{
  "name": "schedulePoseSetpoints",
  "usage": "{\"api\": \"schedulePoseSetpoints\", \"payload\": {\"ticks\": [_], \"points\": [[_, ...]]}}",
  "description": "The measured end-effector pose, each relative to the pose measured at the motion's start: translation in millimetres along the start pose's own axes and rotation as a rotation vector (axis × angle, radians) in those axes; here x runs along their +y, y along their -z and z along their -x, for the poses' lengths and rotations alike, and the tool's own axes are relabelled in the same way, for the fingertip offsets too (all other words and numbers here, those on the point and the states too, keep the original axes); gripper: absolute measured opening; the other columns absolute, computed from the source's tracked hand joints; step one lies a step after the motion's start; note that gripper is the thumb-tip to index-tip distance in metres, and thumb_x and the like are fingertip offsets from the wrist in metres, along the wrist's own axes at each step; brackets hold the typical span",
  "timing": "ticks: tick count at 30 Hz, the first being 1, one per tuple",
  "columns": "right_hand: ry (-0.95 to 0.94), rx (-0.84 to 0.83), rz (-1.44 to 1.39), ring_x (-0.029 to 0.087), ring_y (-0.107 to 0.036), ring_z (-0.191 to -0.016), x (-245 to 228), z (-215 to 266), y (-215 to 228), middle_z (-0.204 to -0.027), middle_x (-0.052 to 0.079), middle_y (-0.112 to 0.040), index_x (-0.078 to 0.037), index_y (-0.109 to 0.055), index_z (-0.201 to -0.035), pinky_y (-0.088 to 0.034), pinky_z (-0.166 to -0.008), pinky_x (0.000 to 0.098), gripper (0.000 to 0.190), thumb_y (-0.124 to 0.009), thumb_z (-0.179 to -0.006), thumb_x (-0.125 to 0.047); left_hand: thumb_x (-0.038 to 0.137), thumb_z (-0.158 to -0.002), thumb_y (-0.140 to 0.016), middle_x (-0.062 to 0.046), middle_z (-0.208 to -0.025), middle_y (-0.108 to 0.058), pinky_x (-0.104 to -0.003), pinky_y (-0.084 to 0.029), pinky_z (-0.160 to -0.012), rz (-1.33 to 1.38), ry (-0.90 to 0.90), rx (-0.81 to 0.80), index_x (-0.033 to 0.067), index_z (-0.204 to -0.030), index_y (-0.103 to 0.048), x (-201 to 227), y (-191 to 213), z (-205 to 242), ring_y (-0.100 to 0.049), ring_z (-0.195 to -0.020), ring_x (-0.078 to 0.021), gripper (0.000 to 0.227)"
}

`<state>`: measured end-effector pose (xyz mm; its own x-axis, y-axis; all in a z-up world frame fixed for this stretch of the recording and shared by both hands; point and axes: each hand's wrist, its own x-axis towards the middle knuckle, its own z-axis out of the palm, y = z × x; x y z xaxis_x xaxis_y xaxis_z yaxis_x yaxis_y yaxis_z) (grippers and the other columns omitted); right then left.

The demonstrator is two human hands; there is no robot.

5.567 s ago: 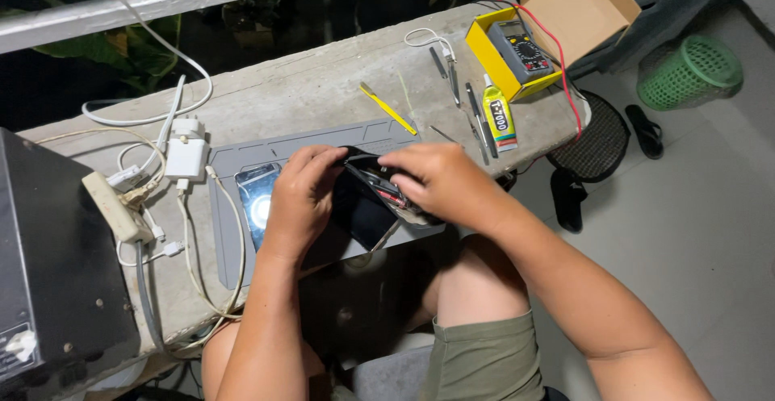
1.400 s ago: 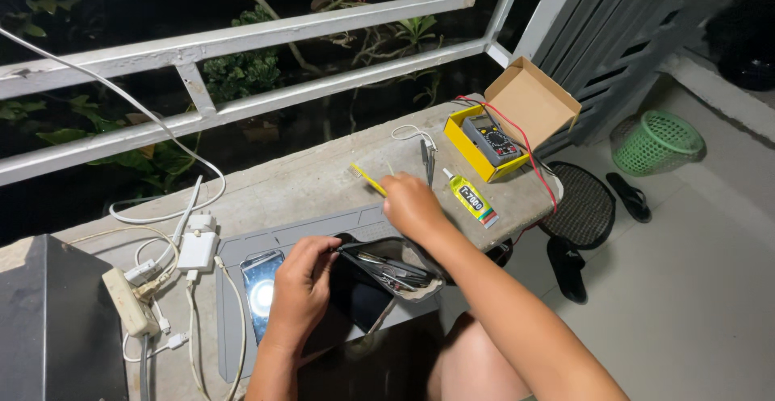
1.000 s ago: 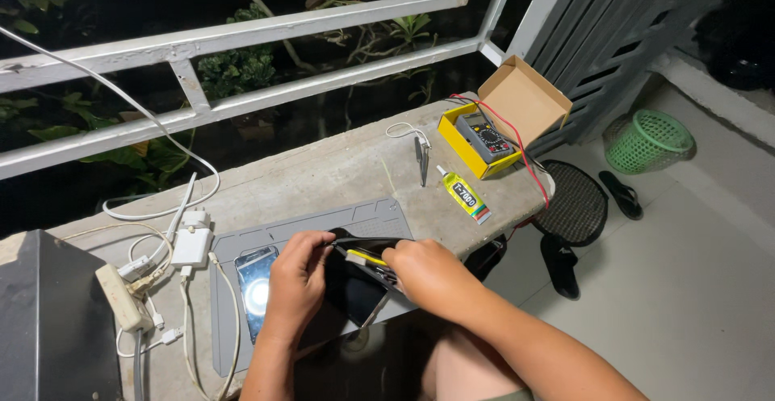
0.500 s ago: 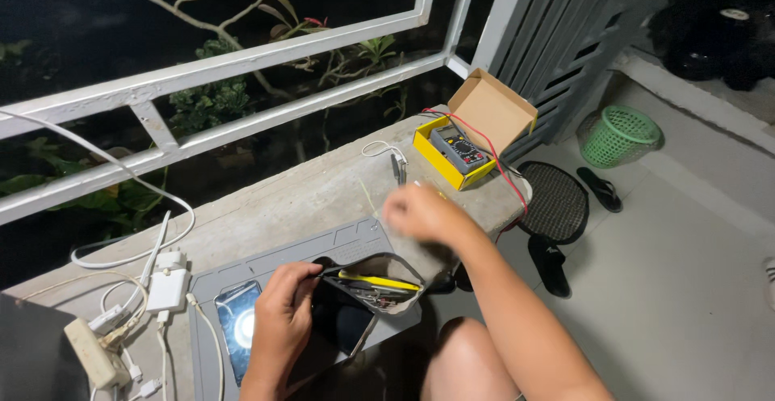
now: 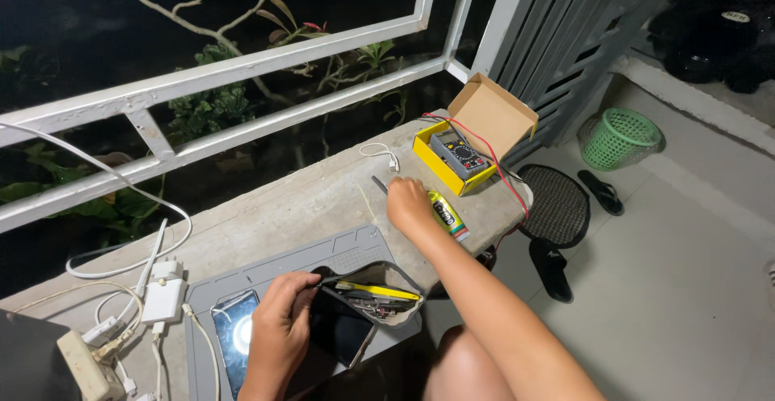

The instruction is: The person puts various small tools and electronic testing equipment into a zippered pouch and a cardboard box.

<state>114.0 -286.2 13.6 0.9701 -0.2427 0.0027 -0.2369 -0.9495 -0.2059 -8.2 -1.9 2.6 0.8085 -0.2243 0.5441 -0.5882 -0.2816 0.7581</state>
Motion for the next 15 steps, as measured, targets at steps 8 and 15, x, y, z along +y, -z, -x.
{"api": "schedulePoseSetpoints", "payload": {"ticks": [8, 15], "points": [[0.21, 0.073, 0.088, 0.039, -0.064, -0.085, 31, 20, -17, -0.09, 0.022, -0.065, 0.004, -0.065, -0.095, -0.057, -0.07, 0.0473, 0.007, -0.061, -0.09, 0.003, 0.002, -0.093, -0.062, -0.004, -0.104, -0.073, -0.028, -0.055, -0.09, 0.002, 0.049, 0.002, 0.0088, -0.106, -0.073, 6, 0, 1, -0.07, -0.099, -0.0174, 0.018], [0.158, -0.017, -0.12, 0.032, -0.067, -0.094, 16, 63, 42, -0.1, 0.016, -0.069, -0.002, -0.067, -0.11, -0.057, -0.085, 0.0484, 0.022, -0.052, -0.095, -0.011, 0.007, -0.094, -0.066, -0.004, -0.106, -0.072, -0.029, -0.055, -0.093, 0.024, 0.107, -0.046, 0.0097, -0.104, -0.074, 7, 7, 2, -0.07, -0.103, -0.0176, 0.014]]}}
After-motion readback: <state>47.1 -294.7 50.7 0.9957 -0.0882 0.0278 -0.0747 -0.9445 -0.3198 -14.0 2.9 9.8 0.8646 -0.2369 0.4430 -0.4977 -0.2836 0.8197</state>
